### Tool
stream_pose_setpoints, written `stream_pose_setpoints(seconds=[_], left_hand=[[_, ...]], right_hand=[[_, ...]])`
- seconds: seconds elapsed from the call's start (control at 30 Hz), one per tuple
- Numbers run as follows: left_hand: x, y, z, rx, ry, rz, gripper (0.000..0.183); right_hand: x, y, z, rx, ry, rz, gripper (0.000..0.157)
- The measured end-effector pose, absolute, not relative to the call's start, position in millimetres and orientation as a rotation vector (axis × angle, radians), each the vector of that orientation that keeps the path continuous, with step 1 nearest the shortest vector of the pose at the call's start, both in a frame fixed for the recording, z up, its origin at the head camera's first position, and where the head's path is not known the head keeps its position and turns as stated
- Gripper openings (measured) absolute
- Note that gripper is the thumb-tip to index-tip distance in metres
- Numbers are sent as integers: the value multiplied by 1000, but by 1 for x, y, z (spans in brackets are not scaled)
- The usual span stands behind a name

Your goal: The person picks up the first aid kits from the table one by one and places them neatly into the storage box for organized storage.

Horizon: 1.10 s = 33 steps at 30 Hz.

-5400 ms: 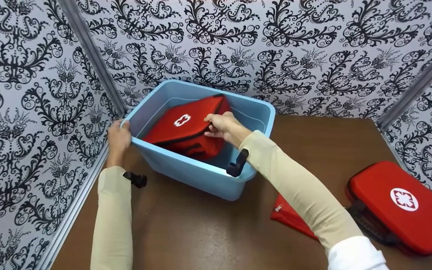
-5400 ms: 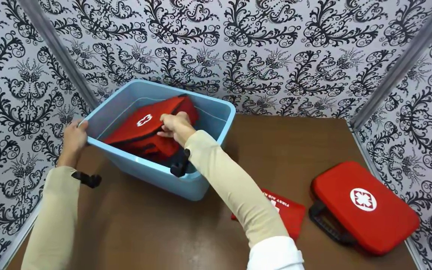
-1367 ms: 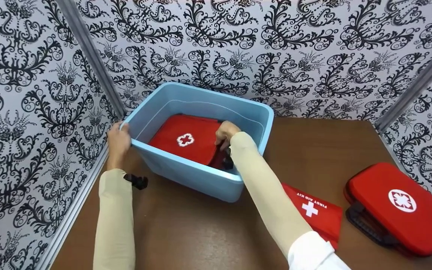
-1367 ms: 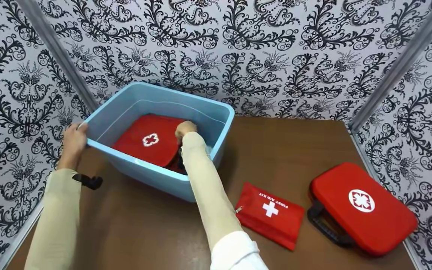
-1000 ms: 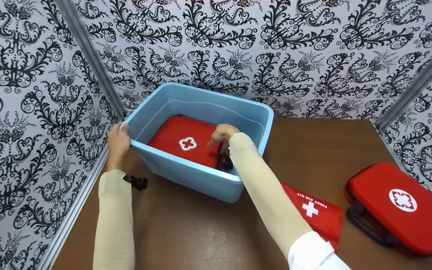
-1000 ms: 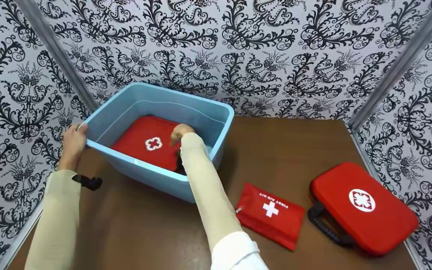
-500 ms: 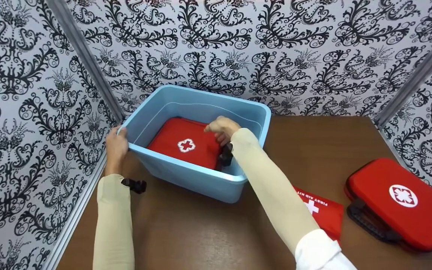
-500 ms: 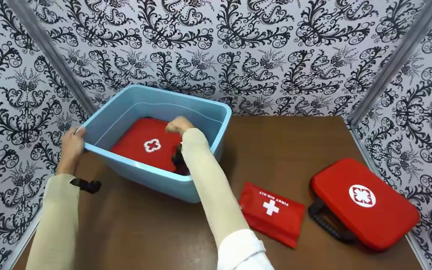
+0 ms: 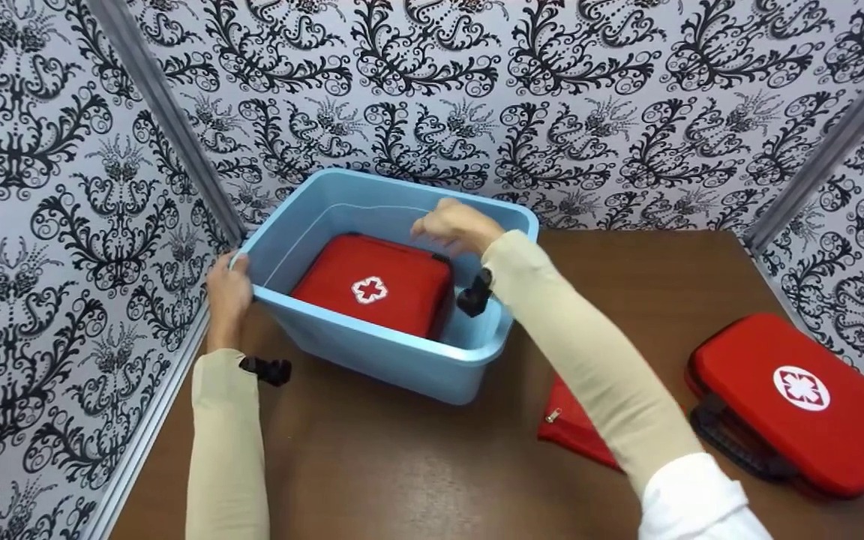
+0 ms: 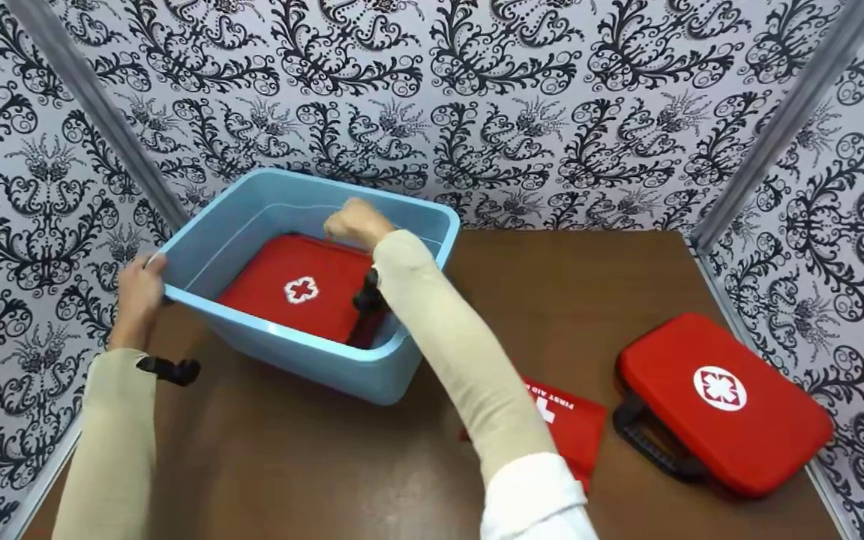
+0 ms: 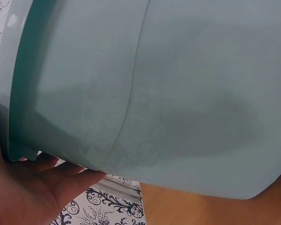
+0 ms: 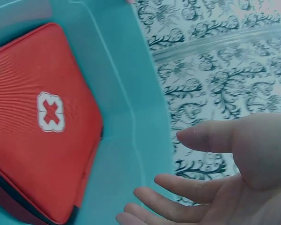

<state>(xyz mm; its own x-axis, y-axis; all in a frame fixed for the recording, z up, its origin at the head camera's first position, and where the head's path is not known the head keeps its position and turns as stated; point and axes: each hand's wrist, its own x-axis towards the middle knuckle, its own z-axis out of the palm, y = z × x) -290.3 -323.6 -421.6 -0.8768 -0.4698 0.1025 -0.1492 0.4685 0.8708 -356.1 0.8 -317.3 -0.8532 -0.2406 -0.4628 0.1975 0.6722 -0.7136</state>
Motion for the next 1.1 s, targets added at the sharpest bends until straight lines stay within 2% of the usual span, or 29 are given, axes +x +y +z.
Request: stream_pose_setpoints(seconds=[0.1, 0.17, 0.2, 0.37, 0.5, 0.83, 1.1], left_hand=[[-289, -323, -421, 529, -2392, -1363, 44], [-288, -323, -421, 538, -2402, -1344, 44], [-287, -323, -421, 546, -2409, -1337, 44], [-288, -323, -421, 553, -2420, -1312, 44], [-289, -323, -421, 539, -2421, -1303, 44], [-287, -323, -420, 559, -2450, -1328, 46], [-288, -323, -419, 534, -2426, -1348, 45]], right_hand=[[-354, 9, -309, -58, 2399, -1084, 29], [-352, 15, -304, -70, 2440, -1072, 26], [-351, 19, -302, -71, 2471, -1055, 26], [-342, 37, -297, -104, 2692, -919, 47], [-334, 51, -298, -160, 2877, -735, 53], [-322, 93, -310, -296, 2976, -725, 50], [-312, 127, -323, -375, 3206, -705, 40]])
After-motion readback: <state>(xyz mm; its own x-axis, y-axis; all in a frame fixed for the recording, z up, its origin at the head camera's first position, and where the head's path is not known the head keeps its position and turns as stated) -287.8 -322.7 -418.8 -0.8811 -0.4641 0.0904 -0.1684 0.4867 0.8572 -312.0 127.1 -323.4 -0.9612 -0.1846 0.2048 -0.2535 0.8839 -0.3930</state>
